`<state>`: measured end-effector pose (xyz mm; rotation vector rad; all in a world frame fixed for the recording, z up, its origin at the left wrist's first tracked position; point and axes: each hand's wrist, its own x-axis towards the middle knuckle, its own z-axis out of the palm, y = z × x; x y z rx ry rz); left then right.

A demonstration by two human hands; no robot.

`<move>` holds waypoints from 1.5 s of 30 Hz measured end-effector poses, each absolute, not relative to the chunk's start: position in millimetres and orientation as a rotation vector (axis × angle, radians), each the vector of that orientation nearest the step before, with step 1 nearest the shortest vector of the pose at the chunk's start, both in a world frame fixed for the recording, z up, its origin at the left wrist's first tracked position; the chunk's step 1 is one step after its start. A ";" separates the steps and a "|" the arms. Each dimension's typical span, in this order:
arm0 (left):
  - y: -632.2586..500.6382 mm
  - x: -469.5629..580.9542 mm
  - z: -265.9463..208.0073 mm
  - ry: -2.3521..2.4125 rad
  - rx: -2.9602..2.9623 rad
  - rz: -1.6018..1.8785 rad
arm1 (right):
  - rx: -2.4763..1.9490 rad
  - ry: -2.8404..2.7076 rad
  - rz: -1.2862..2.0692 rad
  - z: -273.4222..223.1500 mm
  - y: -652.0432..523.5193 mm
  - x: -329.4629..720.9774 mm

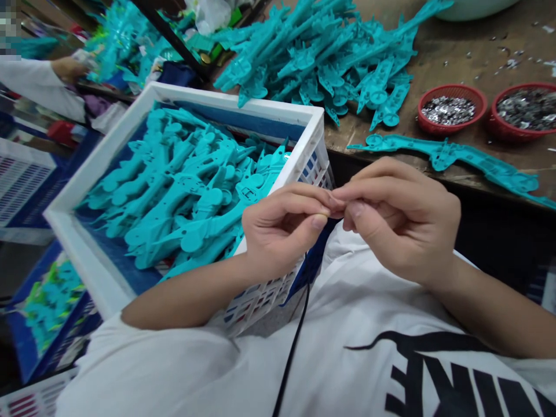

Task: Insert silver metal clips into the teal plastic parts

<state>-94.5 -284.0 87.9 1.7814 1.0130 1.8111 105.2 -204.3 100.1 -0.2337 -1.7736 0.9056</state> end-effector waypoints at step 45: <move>-296.0 -100.2 97.3 1.433 1.821 1.330 | -0.484 -2.253 0.289 85.5 -150.2 122.9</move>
